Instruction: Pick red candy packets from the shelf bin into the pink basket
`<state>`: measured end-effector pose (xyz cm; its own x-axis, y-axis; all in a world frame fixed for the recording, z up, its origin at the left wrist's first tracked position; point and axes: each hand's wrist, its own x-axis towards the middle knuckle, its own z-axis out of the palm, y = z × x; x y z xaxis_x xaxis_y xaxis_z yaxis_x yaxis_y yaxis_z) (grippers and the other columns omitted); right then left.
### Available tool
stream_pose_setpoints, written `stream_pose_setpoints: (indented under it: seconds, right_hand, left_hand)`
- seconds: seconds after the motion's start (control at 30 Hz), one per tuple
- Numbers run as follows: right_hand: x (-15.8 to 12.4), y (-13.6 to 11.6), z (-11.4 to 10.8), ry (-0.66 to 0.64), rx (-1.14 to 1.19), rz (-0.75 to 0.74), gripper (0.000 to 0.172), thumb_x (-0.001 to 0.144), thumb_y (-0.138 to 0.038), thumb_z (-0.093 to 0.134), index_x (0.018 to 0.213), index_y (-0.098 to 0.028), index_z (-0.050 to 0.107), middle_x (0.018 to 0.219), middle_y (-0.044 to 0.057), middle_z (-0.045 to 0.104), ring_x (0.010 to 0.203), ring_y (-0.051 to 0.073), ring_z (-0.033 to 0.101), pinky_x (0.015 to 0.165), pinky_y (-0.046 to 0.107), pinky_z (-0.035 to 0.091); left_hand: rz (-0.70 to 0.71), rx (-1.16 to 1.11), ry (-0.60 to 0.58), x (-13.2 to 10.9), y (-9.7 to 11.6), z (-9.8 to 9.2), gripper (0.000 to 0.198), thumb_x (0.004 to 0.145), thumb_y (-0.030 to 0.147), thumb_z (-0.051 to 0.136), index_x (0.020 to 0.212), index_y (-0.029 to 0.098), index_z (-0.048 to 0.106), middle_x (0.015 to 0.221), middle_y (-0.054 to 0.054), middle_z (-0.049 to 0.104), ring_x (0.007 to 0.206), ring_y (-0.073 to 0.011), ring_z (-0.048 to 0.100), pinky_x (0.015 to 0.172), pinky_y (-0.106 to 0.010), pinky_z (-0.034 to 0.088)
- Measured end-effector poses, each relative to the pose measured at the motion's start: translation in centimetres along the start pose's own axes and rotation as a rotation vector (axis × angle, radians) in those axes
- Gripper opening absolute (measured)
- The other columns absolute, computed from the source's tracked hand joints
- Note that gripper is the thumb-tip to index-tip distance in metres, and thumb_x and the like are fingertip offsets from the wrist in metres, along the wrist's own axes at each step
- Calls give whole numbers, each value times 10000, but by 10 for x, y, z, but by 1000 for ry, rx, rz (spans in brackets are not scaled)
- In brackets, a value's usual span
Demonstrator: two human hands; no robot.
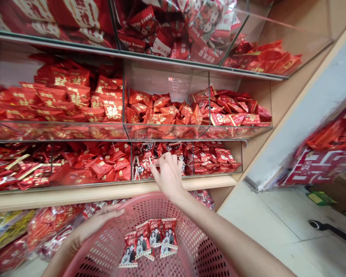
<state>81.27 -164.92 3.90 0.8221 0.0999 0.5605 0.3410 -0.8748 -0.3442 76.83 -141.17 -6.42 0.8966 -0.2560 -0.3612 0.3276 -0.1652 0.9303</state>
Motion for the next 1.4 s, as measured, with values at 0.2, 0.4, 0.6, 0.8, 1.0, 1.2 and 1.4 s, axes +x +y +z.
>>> stream_pose_setpoints:
  seconds: [0.2,0.4,0.6,0.8,1.0,1.2,1.4]
  right_hand:
    - [21,0,15,-211,48,199,303,834,-363,550,603,-184,633,949,62,620,947,236,481,772,379,277]
    - [14,-5,19,-143,107,191,166,799,-228,544,667,-201,641,914,40,629,921,219,492,741,347,273]
    - [14,-7,13,-43,327,78,153,848,-219,479,719,-183,554,836,28,618,832,183,501,751,327,332]
    - [-10,-5,-32,-26,642,-81,135,901,-289,455,842,-190,525,809,6,570,728,125,508,683,268,400]
    - [-67,23,-25,-485,763,-8,181,925,-349,422,858,-199,499,740,-18,512,653,107,476,608,240,413]
    - [-97,63,27,-697,626,38,220,942,-310,345,771,-213,445,676,-40,457,592,114,445,582,244,412]
    - [-99,71,47,-658,266,-103,214,936,-213,323,783,-198,473,726,-19,563,645,106,525,604,217,414]
  left_hand:
    - [4,27,26,-1,0,0,440,684,454,693,1053,216,697,1151,-47,673,1141,-264,561,1009,-349,380]
    - [-18,-95,-87,-5,8,6,493,696,450,686,1116,192,663,1117,-63,688,1034,-255,624,961,-353,415]
    - [-15,4,25,-6,10,6,444,658,454,708,1018,192,710,1123,-63,685,1078,-268,596,967,-349,407]
    - [-38,-47,-18,-6,6,4,458,691,454,692,1076,205,683,1112,-51,691,1014,-250,631,910,-333,451]
    - [-46,-76,-43,-5,5,5,460,685,450,700,1076,207,685,1037,-39,720,1007,-247,633,909,-326,449]
    - [-48,-35,9,-8,10,6,461,679,447,702,1084,228,687,1122,-33,687,1005,-252,634,886,-322,465]
    - [-45,4,46,-6,10,7,476,662,450,708,1064,196,695,1172,-55,660,1065,-272,607,902,-329,461]
